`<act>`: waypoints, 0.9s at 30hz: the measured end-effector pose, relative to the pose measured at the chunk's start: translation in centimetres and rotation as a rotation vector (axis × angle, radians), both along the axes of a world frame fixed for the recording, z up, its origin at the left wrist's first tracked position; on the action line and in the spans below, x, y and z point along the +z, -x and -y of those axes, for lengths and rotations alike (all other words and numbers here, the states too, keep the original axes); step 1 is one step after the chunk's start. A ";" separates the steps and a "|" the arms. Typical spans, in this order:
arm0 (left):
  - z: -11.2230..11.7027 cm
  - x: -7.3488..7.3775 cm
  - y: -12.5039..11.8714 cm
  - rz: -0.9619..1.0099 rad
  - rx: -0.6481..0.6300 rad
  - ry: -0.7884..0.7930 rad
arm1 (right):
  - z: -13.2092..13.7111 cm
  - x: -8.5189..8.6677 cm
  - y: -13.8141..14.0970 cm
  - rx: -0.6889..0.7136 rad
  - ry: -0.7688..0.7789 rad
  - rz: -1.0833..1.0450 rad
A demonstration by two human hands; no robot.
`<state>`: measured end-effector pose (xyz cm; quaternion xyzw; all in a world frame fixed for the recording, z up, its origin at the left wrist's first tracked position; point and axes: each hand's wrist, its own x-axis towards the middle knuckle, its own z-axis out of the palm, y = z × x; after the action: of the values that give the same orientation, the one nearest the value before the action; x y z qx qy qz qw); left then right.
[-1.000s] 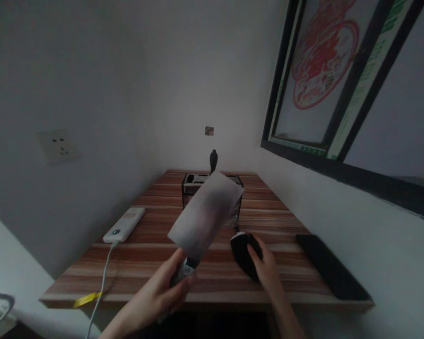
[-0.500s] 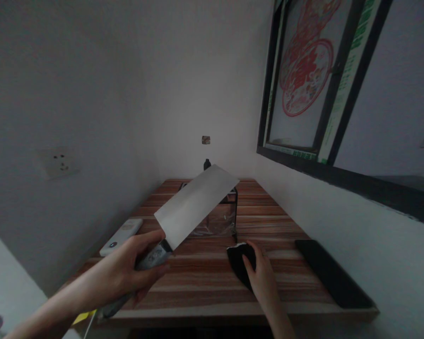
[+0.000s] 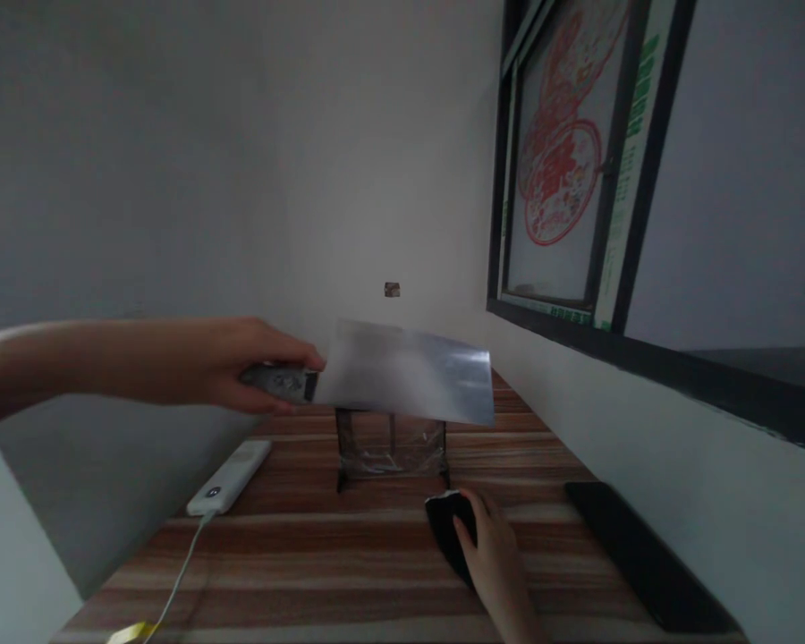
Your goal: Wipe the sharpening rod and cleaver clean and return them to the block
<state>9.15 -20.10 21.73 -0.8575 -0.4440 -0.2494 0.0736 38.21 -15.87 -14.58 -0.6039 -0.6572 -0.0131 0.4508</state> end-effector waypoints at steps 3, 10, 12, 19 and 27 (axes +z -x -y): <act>-0.9 2.7 -1.4 -0.224 0.009 -0.139 | -0.2 -0.2 0.0 0.009 -0.022 -0.006; -3.6 11.2 -5.8 -0.771 0.028 -0.268 | -1.0 1.8 -1.4 0.002 -0.032 -0.122; -4.3 13.0 -7.3 -0.873 0.074 -0.313 | -2.2 3.5 -1.8 0.027 -0.049 -0.208; -8.8 15.3 -12.3 -1.058 0.093 -0.393 | -8.1 8.8 -2.1 0.123 -0.088 -0.349; -14.0 15.4 -14.9 -0.852 -0.011 -0.355 | -8.8 7.6 -1.0 0.248 -0.101 -0.433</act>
<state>24.03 -6.13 37.14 -0.8600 -0.3198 0.0526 0.3940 39.20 -7.07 -6.99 -0.4840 -0.6130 0.1392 0.6087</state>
